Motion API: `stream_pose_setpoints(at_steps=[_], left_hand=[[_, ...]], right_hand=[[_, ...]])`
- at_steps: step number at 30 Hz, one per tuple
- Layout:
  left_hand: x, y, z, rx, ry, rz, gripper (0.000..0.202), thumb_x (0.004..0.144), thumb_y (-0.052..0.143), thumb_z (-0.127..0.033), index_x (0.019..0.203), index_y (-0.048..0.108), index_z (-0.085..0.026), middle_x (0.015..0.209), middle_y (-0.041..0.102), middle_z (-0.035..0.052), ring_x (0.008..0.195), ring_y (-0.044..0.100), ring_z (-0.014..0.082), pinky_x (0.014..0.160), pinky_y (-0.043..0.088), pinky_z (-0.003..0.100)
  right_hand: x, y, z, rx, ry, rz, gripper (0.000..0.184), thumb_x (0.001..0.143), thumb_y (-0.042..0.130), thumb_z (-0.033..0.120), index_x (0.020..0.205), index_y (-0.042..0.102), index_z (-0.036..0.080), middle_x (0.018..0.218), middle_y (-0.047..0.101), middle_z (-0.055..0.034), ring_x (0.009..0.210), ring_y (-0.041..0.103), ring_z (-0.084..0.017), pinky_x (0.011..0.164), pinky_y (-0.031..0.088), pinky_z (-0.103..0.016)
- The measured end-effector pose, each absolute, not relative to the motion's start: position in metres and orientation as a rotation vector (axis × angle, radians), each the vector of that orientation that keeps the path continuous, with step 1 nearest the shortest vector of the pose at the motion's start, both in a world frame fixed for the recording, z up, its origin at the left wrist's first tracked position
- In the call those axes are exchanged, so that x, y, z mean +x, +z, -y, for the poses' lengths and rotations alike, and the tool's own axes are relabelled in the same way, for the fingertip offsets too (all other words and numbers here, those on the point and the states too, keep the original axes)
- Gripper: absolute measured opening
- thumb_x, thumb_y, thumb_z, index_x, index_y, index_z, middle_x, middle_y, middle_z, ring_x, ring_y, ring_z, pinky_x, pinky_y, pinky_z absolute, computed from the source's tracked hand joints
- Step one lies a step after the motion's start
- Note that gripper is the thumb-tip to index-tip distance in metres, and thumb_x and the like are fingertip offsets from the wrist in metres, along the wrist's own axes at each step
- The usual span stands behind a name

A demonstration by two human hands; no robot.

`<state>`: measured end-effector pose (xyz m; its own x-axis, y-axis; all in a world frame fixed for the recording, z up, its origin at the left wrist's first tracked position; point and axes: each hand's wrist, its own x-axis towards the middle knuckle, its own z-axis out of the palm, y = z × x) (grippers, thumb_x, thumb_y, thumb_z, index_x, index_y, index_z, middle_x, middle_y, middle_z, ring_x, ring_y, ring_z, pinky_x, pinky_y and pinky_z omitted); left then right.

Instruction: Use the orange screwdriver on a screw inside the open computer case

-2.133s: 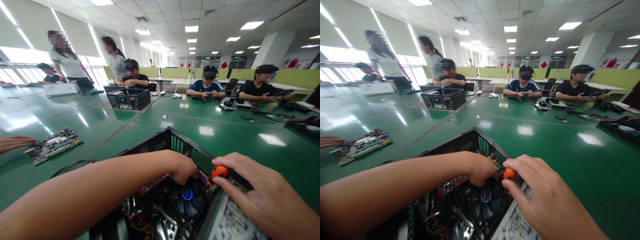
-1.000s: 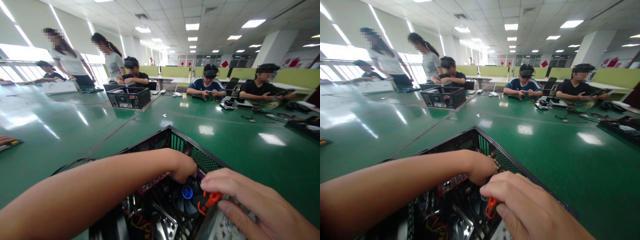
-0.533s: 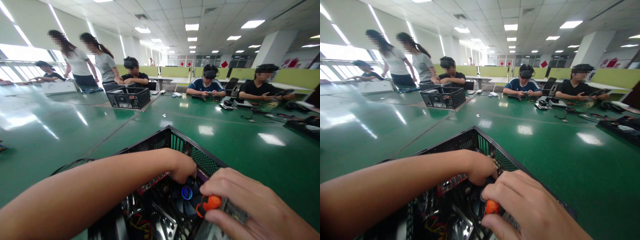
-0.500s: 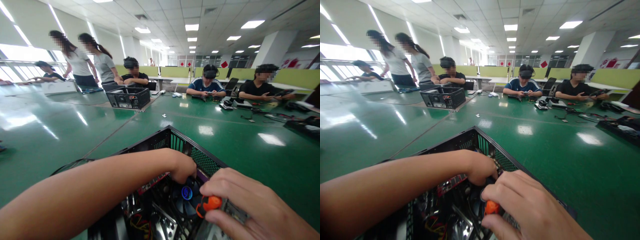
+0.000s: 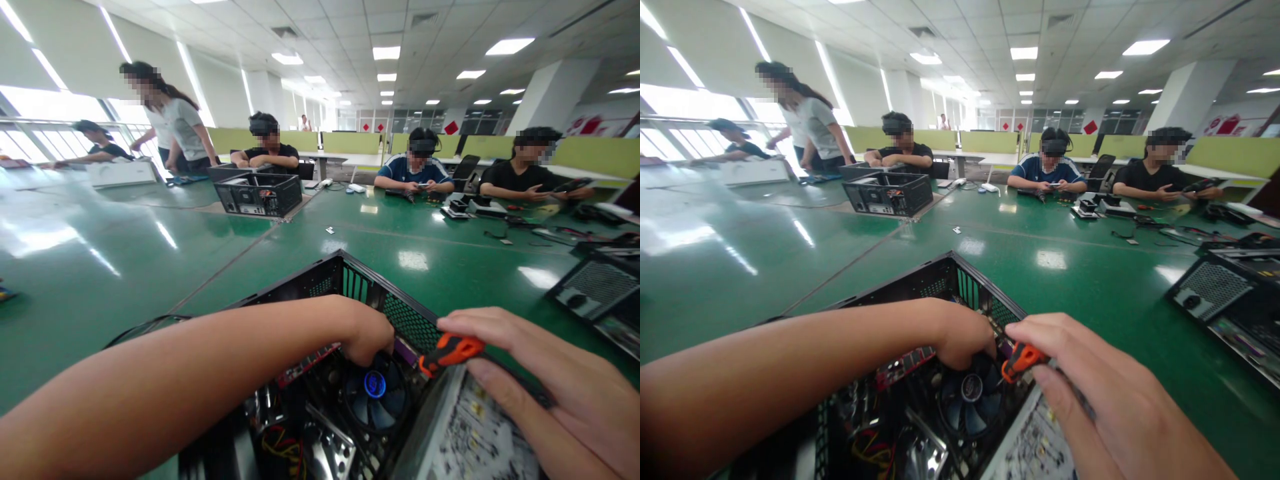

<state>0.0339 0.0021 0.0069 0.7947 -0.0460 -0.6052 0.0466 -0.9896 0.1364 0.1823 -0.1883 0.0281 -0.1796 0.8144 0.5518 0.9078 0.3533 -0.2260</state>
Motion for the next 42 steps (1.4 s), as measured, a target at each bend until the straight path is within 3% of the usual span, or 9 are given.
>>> stream_pose_setpoints(at_steps=[6, 12, 19, 23, 29, 36, 42], left_hand=[[0.036, 0.008, -0.003, 2.816, -0.928, -0.038, 0.049, 0.067, 0.061, -0.014, 0.114, 0.074, -0.023, 0.088, 0.076, 0.0046, 0.081, 0.066, 0.0231, 0.07, 0.049, 0.032], [0.036, 0.012, -0.001, 2.804, -0.955, -0.031, 0.048, 0.069, 0.06, -0.014, 0.114, 0.074, -0.02, 0.095, 0.076, 0.0079, 0.082, 0.066, 0.0237, 0.071, 0.049, 0.033], [0.034, 0.015, 0.002, 2.803, -0.933, -0.055, 0.048, 0.066, 0.062, -0.012, 0.111, 0.074, -0.023, 0.095, 0.076, 0.0053, 0.086, 0.066, 0.0236, 0.075, 0.05, 0.032], [0.035, 0.016, 0.002, 2.806, -0.935, -0.034, 0.048, 0.066, 0.062, -0.012, 0.11, 0.074, -0.024, 0.095, 0.076, 0.0048, 0.086, 0.066, 0.0235, 0.075, 0.05, 0.032], [0.039, 0.017, 0.002, 2.833, -0.982, -0.007, 0.045, 0.072, 0.059, -0.016, 0.114, 0.073, -0.02, 0.09, 0.075, 0.0076, 0.079, 0.065, 0.0234, 0.068, 0.047, 0.033], [0.036, 0.015, 0.001, 2.82, -0.951, 0.007, 0.048, 0.071, 0.059, -0.014, 0.117, 0.073, -0.019, 0.097, 0.076, 0.0077, 0.083, 0.066, 0.0232, 0.071, 0.049, 0.032], [0.038, 0.014, 0.001, 2.832, -0.926, -0.002, 0.042, 0.069, 0.062, -0.015, 0.108, 0.074, -0.022, 0.088, 0.075, 0.0055, 0.077, 0.064, 0.0224, 0.068, 0.048, 0.032]], right_hand=[[0.186, 0.026, 0.181, -1.554, -0.246, 2.012, 0.029, 0.101, 0.049, 0.027, 0.13, 0.054, 0.031, 0.12, 0.072, 0.0008, 0.108, 0.072, -0.011, 0.093, 0.057, -0.019], [0.177, 0.03, 0.179, -1.538, -0.199, 2.066, 0.03, 0.102, 0.045, 0.024, 0.13, 0.054, 0.026, 0.116, 0.074, -0.0014, 0.107, 0.071, -0.009, 0.09, 0.057, -0.017], [0.178, 0.026, 0.18, -1.545, -0.112, 2.087, 0.03, 0.103, 0.043, 0.022, 0.131, 0.053, 0.026, 0.121, 0.071, -0.0051, 0.111, 0.07, -0.014, 0.092, 0.059, -0.027], [0.176, 0.029, 0.18, -1.53, -0.075, 2.091, 0.03, 0.101, 0.045, 0.021, 0.13, 0.053, 0.026, 0.118, 0.07, -0.004, 0.108, 0.07, -0.013, 0.09, 0.058, -0.026], [0.175, 0.032, 0.179, -1.504, -0.07, 2.086, 0.014, 0.096, 0.059, 0.026, 0.11, 0.062, 0.027, 0.097, 0.07, -0.0007, 0.088, 0.071, -0.017, 0.072, 0.06, -0.028], [0.176, 0.031, 0.179, -1.516, -0.083, 2.085, 0.03, 0.099, 0.046, 0.018, 0.128, 0.054, 0.025, 0.118, 0.072, -0.0029, 0.108, 0.07, -0.015, 0.089, 0.059, -0.028], [0.178, 0.03, 0.18, -1.496, -0.124, 2.082, 0.021, 0.098, 0.055, 0.026, 0.118, 0.058, 0.029, 0.106, 0.074, -0.0004, 0.096, 0.073, -0.017, 0.077, 0.061, -0.029]])
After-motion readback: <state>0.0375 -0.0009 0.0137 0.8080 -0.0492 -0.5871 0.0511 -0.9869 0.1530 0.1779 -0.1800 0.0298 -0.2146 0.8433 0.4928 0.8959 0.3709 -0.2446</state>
